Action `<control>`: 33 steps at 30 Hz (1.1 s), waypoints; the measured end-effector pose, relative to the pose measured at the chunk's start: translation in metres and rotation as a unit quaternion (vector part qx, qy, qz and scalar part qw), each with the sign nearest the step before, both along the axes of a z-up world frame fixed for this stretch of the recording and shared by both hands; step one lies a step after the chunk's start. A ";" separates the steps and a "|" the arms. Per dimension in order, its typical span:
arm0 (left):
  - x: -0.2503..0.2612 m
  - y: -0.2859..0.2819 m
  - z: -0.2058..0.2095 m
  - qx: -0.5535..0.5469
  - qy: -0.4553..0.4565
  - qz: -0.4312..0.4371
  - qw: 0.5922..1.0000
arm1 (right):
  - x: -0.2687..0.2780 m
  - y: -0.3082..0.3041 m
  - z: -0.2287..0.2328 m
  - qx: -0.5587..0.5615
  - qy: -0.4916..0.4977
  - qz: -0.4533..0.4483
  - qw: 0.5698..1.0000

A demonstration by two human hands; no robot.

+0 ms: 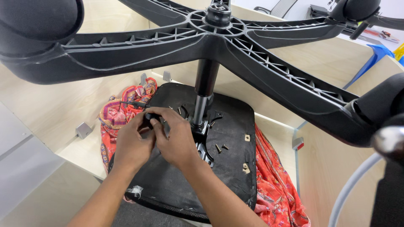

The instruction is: The person attaches a black plastic cap to the central gas lift of an inverted office chair base. They repeatedly align and press the cap onto the lift, then use a small metal tool to tighten a screw on the cap, securing it in place.

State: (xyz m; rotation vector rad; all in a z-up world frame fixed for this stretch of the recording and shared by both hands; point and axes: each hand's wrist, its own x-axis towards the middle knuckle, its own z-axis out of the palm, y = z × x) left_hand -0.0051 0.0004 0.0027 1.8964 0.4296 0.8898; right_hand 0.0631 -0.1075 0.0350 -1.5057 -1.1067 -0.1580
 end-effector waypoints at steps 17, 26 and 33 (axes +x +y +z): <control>0.003 0.000 -0.004 0.010 -0.005 0.026 1.000 | 0.015 0.004 -0.002 0.003 -0.046 -0.006 0.999; 0.005 -0.005 0.007 0.019 0.031 0.069 0.997 | 0.012 0.005 0.009 -0.048 0.012 -0.042 0.998; 0.007 -0.004 0.009 -0.023 0.014 -0.005 1.000 | 0.019 0.005 0.005 -0.007 -0.021 -0.031 0.999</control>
